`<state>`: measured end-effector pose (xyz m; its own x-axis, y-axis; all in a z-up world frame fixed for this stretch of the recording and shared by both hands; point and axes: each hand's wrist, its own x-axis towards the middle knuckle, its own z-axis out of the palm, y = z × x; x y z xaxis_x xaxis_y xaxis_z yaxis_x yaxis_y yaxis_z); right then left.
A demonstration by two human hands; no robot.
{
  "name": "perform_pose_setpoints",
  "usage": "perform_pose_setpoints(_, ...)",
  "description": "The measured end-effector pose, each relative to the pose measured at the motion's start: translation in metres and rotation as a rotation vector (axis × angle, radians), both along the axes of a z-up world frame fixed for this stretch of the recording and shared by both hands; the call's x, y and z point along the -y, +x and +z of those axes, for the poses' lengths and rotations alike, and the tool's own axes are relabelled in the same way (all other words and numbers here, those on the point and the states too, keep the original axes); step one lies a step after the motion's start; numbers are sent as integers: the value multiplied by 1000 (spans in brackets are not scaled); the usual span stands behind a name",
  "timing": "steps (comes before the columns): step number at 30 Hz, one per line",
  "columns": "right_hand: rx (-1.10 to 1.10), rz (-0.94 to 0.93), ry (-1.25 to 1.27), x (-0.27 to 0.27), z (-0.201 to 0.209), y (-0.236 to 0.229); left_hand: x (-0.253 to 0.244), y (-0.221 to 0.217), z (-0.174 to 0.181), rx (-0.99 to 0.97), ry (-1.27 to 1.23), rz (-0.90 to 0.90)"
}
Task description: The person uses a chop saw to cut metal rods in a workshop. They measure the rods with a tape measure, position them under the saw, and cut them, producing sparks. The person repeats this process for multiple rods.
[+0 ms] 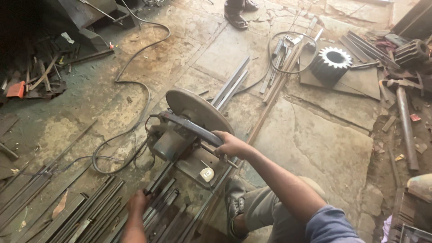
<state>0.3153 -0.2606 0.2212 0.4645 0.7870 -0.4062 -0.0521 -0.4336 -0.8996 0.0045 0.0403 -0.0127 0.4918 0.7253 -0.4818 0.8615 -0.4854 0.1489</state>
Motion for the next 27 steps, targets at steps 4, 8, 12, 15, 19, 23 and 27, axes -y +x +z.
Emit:
perform_pose_setpoints(4, -55, -5, 15, 0, -4, 0, -15, 9, -22, 100, -190, -14)
perform_pose_setpoints(8, -4, -6, 35, -1, -5, 2, -22, 24, -29, 207, -304, -41)
perform_pose_setpoints(12, 8, -6, 53, -1, -8, 2, -15, 35, -27, 169, -234, -40)
perform_pose_setpoints(15, 0, -15, 2, -2, -6, 1, -20, 37, -29, 167, -219, -67)
perform_pose_setpoints(19, 52, -31, -55, -6, -1, 0, -22, 35, -41, 73, -132, -108)
perform_pose_setpoints(23, 107, -51, -185, -6, -1, 1, -22, 29, -58, 119, -56, -95)
perform_pose_setpoints(27, 119, -26, -71, -3, -6, 4, -13, 20, -73, 215, 101, -119)
